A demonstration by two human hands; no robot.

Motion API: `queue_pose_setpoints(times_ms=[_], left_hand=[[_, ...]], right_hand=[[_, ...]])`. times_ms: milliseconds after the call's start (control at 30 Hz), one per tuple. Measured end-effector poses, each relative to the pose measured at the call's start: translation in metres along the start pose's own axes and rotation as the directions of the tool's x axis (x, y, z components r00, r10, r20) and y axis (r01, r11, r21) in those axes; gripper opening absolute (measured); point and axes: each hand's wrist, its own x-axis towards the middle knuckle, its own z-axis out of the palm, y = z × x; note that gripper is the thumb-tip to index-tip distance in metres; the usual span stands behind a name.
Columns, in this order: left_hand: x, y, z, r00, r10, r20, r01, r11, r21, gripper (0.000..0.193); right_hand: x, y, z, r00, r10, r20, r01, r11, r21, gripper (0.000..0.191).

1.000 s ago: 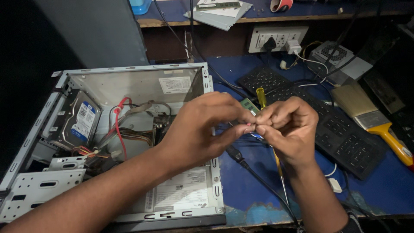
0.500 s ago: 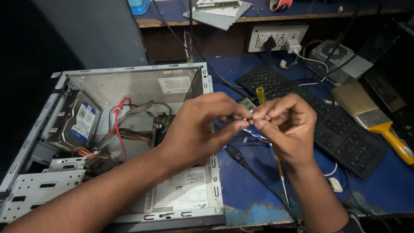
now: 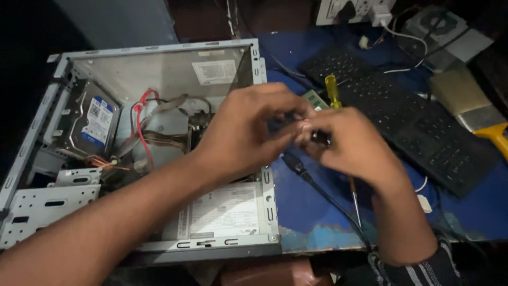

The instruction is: The person uses a screwdriver to remove screws from a component inside a desktop computer case. They then remove a green circuit board, handle a small connector, and reinsert the board into the motherboard.

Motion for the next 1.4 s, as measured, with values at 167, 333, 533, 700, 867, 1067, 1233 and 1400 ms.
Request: queue_pose_setpoints(times_ms=[167,333,533,700,867,1067,1233,1400], left_hand=[[-0.004,0.001,0.000,0.999,0.039,0.002,-0.039,0.998,0.051,0.025],[-0.005,0.001,-0.002,0.995,0.099,-0.015,-0.097,0.992,0.082,0.028],[-0.005,0.005,-0.004,0.995,0.098,-0.002,-0.098,0.992,0.084,0.023],[-0.004,0.009,-0.005,0.996,0.093,0.002,-0.093,0.992,0.091,0.018],[-0.005,0.011,-0.006,0.995,0.098,-0.008,-0.097,0.992,0.083,0.016],[-0.004,0.010,-0.008,0.999,0.041,-0.021,-0.041,0.999,0.006,0.018],[0.003,0.014,-0.003,0.995,-0.098,-0.033,0.091,0.981,-0.174,0.017],[0.005,0.016,-0.007,0.999,0.032,-0.001,-0.031,0.974,-0.223,0.017]], right_hand=[[0.002,0.001,0.030,0.968,-0.148,0.205,0.185,0.967,-0.175,0.024],[0.008,0.007,0.058,0.962,0.010,0.272,0.039,0.984,-0.174,0.018],[0.011,0.005,0.068,0.952,-0.278,0.125,0.299,0.933,-0.200,0.041],[0.011,-0.007,0.070,0.975,-0.131,0.181,0.164,0.970,-0.179,0.058],[0.011,-0.016,0.064,0.949,-0.279,0.151,0.303,0.936,-0.180,0.067],[0.012,-0.005,0.024,0.963,-0.265,-0.055,0.242,0.933,-0.265,0.034],[-0.016,-0.006,-0.006,0.488,-0.563,-0.667,0.376,0.825,-0.421,0.013],[-0.032,-0.019,-0.008,0.428,-0.675,-0.601,0.417,0.737,-0.532,0.024]])
